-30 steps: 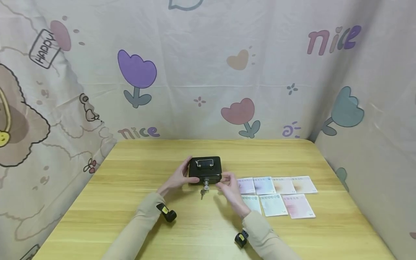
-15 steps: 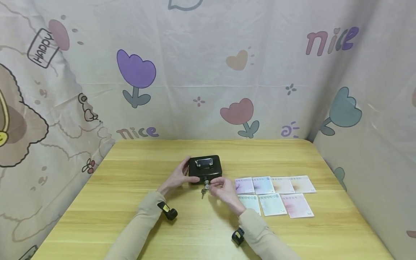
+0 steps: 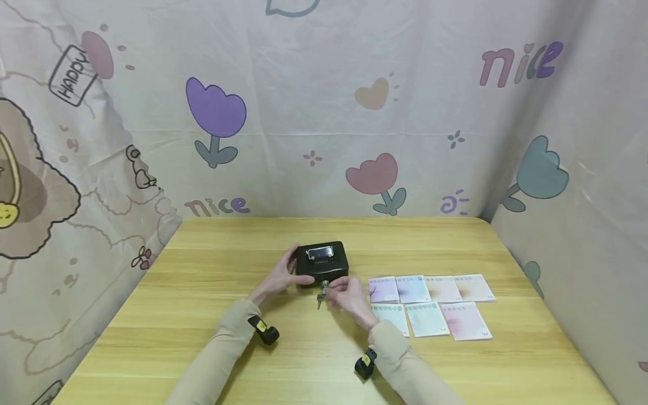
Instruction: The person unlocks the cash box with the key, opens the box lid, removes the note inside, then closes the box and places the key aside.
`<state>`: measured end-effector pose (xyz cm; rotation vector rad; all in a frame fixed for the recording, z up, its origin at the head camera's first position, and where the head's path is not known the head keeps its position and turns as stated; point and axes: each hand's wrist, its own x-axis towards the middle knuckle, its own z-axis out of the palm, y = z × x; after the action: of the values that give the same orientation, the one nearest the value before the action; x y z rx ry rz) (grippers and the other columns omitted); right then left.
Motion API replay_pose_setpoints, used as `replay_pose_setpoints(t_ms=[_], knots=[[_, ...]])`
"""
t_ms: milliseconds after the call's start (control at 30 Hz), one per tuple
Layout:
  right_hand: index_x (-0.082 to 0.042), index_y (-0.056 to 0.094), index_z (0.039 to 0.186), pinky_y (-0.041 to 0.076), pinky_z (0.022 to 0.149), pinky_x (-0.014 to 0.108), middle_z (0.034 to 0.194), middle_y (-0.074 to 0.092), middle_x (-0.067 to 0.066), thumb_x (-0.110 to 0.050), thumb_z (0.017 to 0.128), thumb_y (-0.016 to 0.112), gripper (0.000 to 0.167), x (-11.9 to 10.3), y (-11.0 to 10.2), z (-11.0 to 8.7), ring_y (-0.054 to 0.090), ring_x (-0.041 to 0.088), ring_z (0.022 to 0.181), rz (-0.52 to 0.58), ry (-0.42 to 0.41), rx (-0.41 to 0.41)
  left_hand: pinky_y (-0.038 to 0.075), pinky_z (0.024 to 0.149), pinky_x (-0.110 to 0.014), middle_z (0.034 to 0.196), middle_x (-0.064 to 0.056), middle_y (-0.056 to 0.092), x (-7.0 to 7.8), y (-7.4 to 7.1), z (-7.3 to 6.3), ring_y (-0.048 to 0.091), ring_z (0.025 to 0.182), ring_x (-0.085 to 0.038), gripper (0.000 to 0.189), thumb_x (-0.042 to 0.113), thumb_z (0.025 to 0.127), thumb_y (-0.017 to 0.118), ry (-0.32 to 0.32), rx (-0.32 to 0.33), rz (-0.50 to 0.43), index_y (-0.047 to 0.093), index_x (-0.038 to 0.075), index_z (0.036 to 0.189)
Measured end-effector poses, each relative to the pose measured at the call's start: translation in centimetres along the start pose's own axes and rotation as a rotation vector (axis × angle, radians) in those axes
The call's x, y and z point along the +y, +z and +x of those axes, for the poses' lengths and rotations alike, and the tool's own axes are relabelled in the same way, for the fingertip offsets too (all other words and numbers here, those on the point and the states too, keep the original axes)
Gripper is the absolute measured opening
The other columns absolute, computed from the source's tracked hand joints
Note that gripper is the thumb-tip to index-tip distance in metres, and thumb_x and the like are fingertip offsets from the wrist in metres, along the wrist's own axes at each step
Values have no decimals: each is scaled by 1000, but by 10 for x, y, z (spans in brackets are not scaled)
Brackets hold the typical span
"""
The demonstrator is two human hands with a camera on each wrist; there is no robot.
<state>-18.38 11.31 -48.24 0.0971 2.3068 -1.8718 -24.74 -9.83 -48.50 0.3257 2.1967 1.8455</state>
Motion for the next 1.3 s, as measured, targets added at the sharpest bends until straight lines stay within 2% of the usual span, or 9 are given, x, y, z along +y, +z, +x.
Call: replay_pose_setpoints(t_ms=[200,400,600,933,1300], knots=[[7,67,100,58,55,23,81,74,17,-2,87,72,17,4,-2,2,64,12,55,22,17,-10,12,128,-58,170,-19,12,1,1,-1,14,157,-40,120,13,73,88,-16,7,-1,8,9,163],[8,67,102,60,59,25,84,74,19,-3,88,72,19,3,-3,1,65,12,58,2,13,-27,11,129,-57,169,-19,13,2,1,-1,14,157,-39,119,13,73,88,-15,17,8,10,10,163],[7,68,99,59,58,25,80,74,17,-5,86,74,18,3,-2,2,65,12,57,-22,7,-26,12,128,-59,169,-19,15,1,1,-1,15,157,-40,118,13,73,88,-11,18,10,11,10,162],[5,67,95,60,58,27,78,72,13,-7,84,77,18,4,-2,3,64,12,56,-50,43,-12,13,128,-58,169,-19,15,1,2,-1,16,156,-40,118,13,73,88,-10,14,16,11,9,162],[5,68,92,57,53,23,76,72,12,-6,82,78,18,4,-3,8,63,11,54,-38,51,-32,14,128,-59,169,-20,14,4,2,-3,16,156,-41,120,13,73,89,-11,19,32,9,7,162]])
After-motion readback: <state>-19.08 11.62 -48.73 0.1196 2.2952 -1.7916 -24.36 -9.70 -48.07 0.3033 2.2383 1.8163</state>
